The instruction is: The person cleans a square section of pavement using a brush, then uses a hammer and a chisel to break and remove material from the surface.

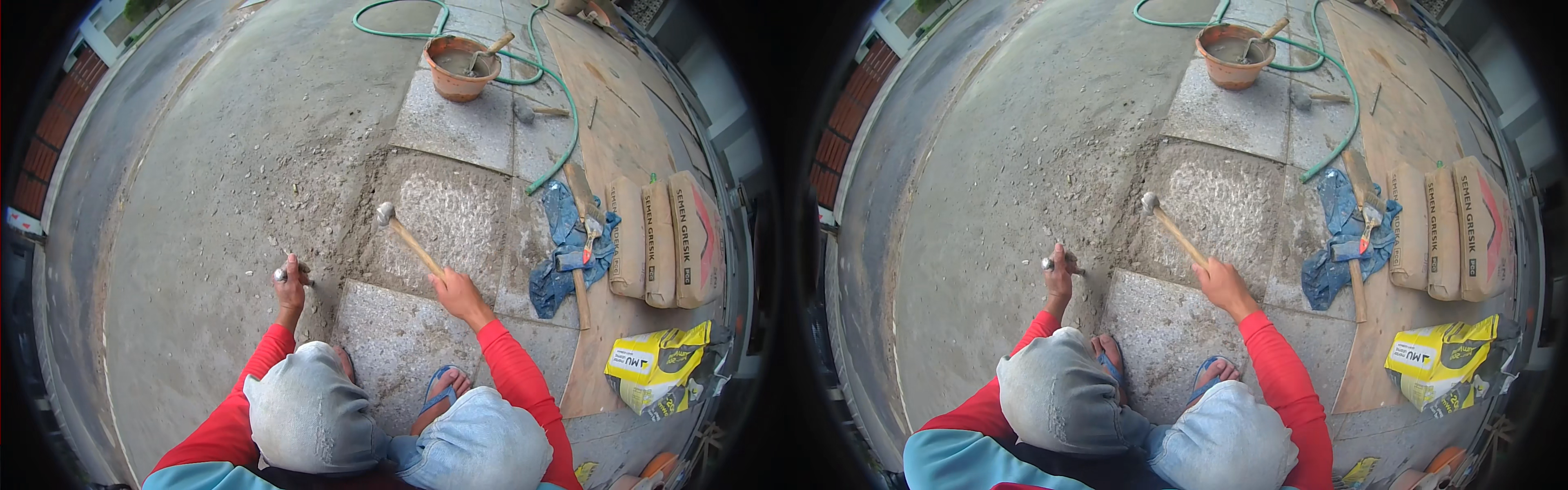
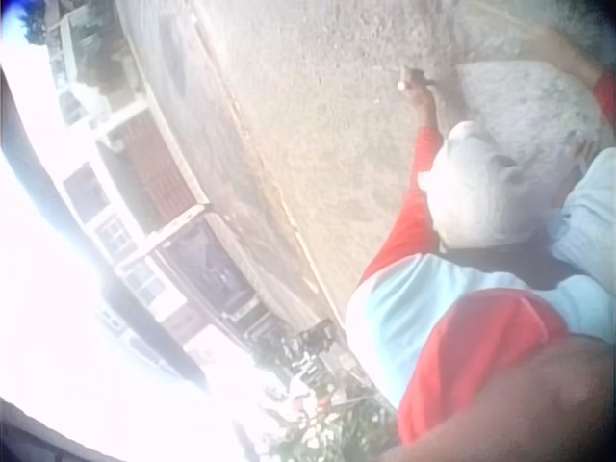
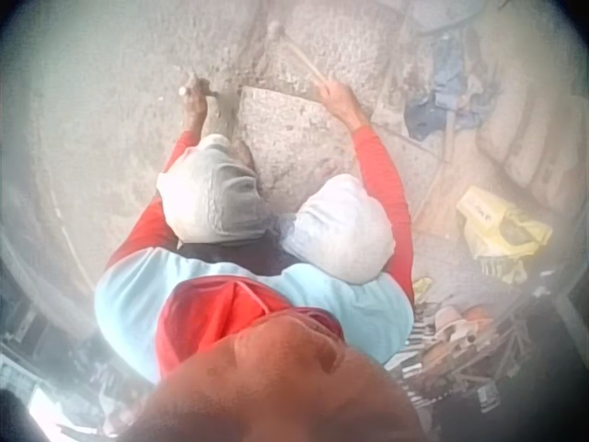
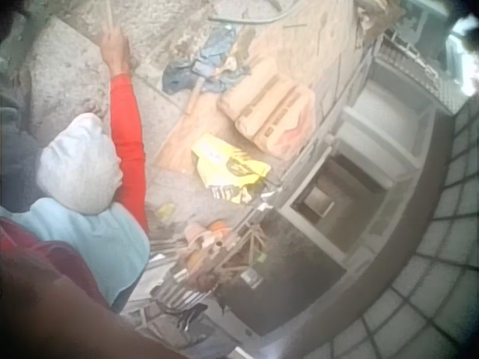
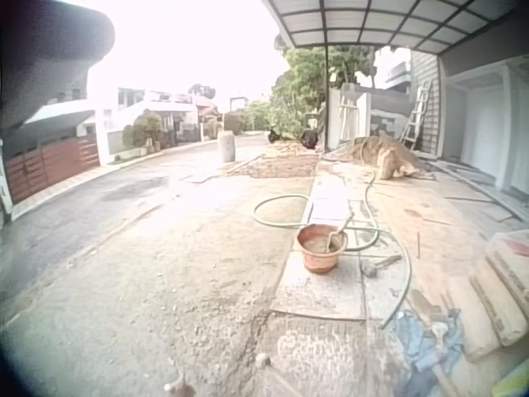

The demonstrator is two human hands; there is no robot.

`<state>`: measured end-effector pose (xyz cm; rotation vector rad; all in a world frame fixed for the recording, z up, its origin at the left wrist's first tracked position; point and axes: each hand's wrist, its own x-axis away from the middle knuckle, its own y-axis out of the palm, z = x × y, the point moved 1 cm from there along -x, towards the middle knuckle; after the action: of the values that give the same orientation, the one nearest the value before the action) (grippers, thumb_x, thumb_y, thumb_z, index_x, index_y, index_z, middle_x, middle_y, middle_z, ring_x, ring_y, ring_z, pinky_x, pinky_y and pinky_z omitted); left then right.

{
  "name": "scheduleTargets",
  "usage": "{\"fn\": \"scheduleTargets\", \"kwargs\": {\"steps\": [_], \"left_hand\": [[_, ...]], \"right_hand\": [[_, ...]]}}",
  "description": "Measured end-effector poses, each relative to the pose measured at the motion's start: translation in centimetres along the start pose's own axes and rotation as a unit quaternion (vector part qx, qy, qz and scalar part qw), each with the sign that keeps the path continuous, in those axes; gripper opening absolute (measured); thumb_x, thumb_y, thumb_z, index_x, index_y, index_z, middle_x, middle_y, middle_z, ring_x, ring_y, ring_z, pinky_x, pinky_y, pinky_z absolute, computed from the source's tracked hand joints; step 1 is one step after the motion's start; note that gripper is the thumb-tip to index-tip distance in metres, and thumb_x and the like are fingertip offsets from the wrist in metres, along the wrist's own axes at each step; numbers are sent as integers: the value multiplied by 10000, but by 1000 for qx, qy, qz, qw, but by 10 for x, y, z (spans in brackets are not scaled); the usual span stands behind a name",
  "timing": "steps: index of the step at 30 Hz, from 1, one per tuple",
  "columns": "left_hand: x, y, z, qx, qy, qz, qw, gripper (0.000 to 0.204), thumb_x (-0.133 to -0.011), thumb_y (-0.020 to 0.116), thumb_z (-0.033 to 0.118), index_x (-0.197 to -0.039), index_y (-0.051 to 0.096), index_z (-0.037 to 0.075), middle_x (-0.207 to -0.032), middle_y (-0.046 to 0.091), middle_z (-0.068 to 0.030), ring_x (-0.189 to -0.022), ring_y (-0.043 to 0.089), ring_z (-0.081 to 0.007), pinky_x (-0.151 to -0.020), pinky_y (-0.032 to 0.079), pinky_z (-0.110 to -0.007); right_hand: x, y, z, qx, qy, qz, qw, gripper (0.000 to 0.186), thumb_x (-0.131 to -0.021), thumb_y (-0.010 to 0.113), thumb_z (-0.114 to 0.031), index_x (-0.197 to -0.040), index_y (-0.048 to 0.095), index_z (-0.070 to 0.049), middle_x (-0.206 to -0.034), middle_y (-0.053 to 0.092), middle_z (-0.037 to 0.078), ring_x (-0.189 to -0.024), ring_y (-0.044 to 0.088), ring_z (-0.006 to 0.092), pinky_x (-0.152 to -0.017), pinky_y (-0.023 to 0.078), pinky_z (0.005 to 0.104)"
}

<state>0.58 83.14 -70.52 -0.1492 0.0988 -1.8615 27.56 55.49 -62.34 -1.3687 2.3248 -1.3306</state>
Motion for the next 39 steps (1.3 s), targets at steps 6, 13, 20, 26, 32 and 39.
{"fn": "scheduleTargets", "kwargs": {"steps": [6,13,20,26,32,39], "left_hand": [[4,-3,2,-23,-31,5,999,565,-1090,546,469,-759,670,28,-619,585,-14,-554,521,-106,-529,413,-304],[-2,-1,0,11,-6,-18,1000,554,-1088,557,464,-752,663,36,-603,566,-2,-525,499,-94,-506,401,-301],[0,-7,-7,31,-27,8,999,536,-1084,564,468,-759,647,50,-631,568,2,-546,515,-90,-517,420,-278],[-5,-3,-7,57,-16,-38,998,494,-1072,594,453,-768,643,67,-677,589,1,-591,525,-90,-555,426,-287],[-2,-2,-3,-1,-3,-72,997,428,-1064,619,385,-780,649,66,-689,594,-1,-596,518,-87,-562,420,-278],[3,-6,-6,-6,7,-45,999,419,-1062,627,354,-777,641,46,-708,599,-3,-607,514,-80,-563,404,-273]], "right_hand": [[19,-34,-46,-320,-97,80,939,481,-1105,506,-432,-835,523,-34,-671,520,37,-583,504,132,-539,418,330],[18,9,-12,-131,-174,92,972,422,-1070,571,-411,-947,582,-7,-709,647,179,-625,649,329,-604,518,436],[29,-21,-30,-120,-90,37,988,466,-1071,562,-445,-945,579,3,-664,643,206,-607,664,375,-567,485,480],[14,-65,-28,-321,-219,240,890,374,-1079,586,-368,-932,531,-29,-600,471,72,-539,536,132,-512,430,320],[10,-36,85,31,49,148,987,460,-1039,603,-420,-1001,583,38,-724,656,234,-609,649,409,-583,483,490],[30,-105,45,-403,29,221,887,437,-1065,590,-411,-961,576,13,-677,604,93,-573,611,242,-527,460,398]]}}
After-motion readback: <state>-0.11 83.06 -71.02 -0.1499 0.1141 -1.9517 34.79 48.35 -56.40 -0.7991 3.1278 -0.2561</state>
